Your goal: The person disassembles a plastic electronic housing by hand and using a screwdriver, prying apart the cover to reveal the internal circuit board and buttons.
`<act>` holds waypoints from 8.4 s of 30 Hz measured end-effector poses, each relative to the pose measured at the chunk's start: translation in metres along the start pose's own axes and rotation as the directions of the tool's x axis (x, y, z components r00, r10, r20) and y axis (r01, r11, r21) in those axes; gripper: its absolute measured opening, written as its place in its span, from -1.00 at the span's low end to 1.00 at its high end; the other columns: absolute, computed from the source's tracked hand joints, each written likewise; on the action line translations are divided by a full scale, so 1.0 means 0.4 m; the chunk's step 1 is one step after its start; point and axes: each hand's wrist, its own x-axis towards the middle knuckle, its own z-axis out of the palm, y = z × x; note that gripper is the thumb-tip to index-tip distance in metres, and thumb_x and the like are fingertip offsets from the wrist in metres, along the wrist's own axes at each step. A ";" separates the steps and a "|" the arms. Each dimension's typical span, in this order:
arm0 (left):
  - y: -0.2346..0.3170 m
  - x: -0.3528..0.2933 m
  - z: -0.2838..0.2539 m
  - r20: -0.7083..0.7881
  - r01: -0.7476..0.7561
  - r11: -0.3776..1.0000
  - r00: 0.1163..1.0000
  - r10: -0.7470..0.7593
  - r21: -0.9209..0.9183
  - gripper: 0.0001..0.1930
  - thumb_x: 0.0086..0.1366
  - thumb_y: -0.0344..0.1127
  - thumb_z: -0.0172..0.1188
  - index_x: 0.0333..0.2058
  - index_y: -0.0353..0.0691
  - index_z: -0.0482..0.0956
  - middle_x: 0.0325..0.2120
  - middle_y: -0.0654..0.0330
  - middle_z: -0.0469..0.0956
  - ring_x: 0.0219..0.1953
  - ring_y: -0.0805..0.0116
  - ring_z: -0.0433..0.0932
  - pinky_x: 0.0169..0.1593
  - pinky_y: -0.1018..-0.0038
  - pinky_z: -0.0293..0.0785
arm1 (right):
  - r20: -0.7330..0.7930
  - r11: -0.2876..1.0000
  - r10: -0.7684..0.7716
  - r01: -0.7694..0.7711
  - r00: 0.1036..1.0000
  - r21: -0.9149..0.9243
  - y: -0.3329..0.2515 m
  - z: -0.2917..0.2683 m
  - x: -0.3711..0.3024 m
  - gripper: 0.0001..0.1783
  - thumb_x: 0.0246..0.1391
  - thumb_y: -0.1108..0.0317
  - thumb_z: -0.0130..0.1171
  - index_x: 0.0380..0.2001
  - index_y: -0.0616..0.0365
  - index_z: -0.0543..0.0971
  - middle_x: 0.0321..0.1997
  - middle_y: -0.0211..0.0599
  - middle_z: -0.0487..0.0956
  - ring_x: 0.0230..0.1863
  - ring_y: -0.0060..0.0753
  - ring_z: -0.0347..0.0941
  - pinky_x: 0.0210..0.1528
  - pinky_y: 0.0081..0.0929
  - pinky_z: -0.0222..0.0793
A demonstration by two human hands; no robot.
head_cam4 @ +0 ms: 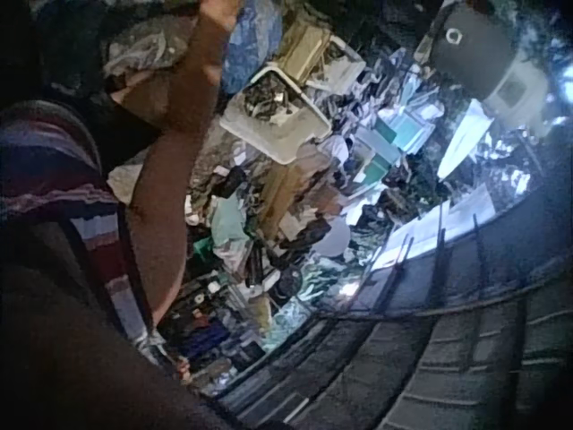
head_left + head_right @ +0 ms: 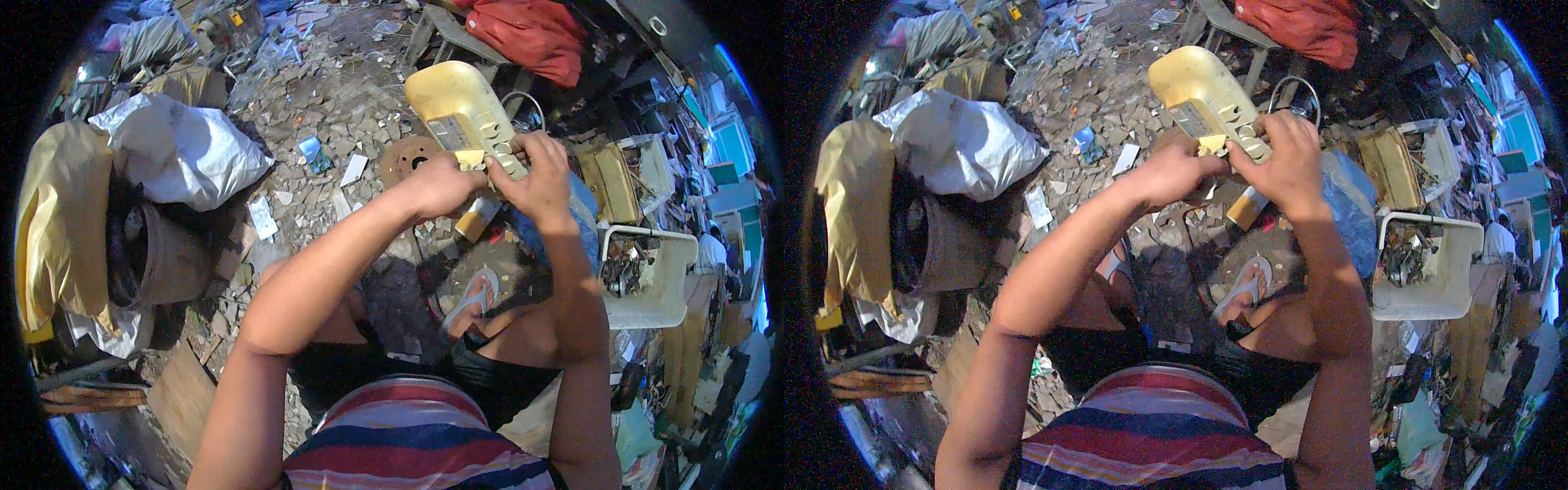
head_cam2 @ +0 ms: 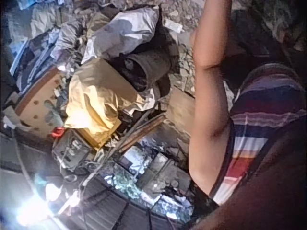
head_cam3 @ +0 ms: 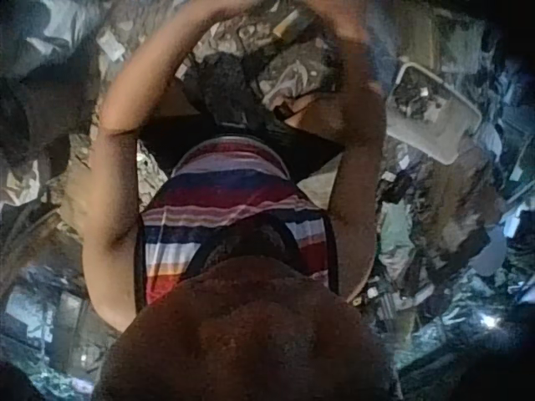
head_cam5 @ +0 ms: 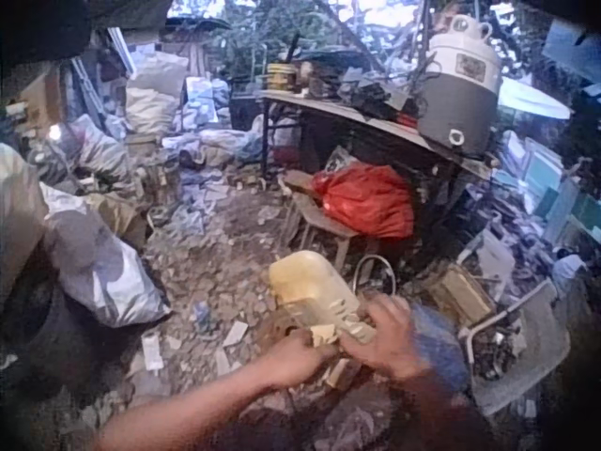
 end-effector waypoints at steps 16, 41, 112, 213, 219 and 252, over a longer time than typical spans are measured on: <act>-0.032 0.029 -0.011 0.158 0.094 0.980 0.985 -0.066 -0.174 -0.72 0.17 -0.16 0.10 -0.30 -0.28 0.54 -0.57 0.30 0.45 -0.56 0.51 0.45 -0.54 0.55 0.40 | 0.150 0.944 0.206 -0.237 0.967 0.231 -0.025 -0.004 0.001 -0.67 -0.15 0.28 0.37 -0.43 0.24 0.46 -0.47 -0.23 0.44 -0.50 -0.32 0.41 -0.45 -0.44 0.36; 0.002 -0.014 -0.115 0.076 -0.031 0.982 0.997 0.017 0.187 -0.38 0.10 0.17 0.22 -0.12 -0.33 0.50 -0.45 0.23 0.56 -0.42 0.41 0.52 -0.42 0.52 0.46 | 0.270 0.653 0.604 -0.660 0.750 0.372 0.021 -0.080 -0.009 -0.53 0.15 0.00 0.08 -0.30 0.28 0.58 -0.47 -0.23 0.60 -0.41 -0.53 0.49 -0.31 -0.49 0.39; -0.814 0.536 -0.157 -0.350 0.223 0.932 0.930 -0.115 0.285 -0.34 -0.03 -0.13 0.24 -0.06 -0.48 0.24 -0.19 -0.18 0.48 -0.06 -0.08 0.48 0.01 0.27 0.41 | 0.816 0.204 0.567 -0.979 0.116 -0.002 -0.045 0.295 -0.440 -0.58 0.07 0.17 0.15 -0.07 0.19 0.46 -0.27 -0.14 0.52 -0.29 -0.27 0.45 -0.18 -0.34 0.37; -0.891 0.516 -0.287 -0.348 -0.051 0.997 0.935 0.067 0.056 -0.34 -0.01 -0.37 0.27 0.04 -0.40 0.16 -0.09 0.03 0.44 -0.01 0.21 0.44 0.10 0.38 0.32 | 0.556 0.557 0.742 -0.805 0.374 -0.202 -0.055 0.477 -0.730 -0.43 0.13 0.00 0.02 0.07 0.20 0.36 -0.23 0.07 0.54 -0.22 0.15 0.49 -0.18 -0.11 0.40; -0.771 0.375 -0.283 -0.166 -0.163 0.985 0.971 0.171 0.060 -0.35 -0.02 -0.38 0.26 0.03 -0.39 0.15 -0.13 -0.01 0.43 -0.04 0.17 0.44 0.05 0.35 0.34 | 0.468 0.527 0.728 -0.846 0.500 0.084 -0.062 0.555 -0.635 -0.20 0.03 0.01 0.18 0.19 0.31 0.19 0.19 0.23 0.25 0.22 0.09 0.18 0.24 -0.15 0.07; -0.124 0.001 -0.021 0.136 -0.093 0.793 0.967 0.216 -0.602 0.09 -0.11 0.47 0.15 0.22 -0.24 0.08 0.12 0.02 0.29 0.15 0.10 0.33 0.21 0.14 0.25 | 0.647 0.321 0.498 -0.816 0.577 0.481 -0.116 0.059 -0.027 0.33 -0.37 -0.46 0.19 0.24 0.42 0.06 0.18 0.25 0.30 0.20 0.07 0.27 0.23 -0.29 0.16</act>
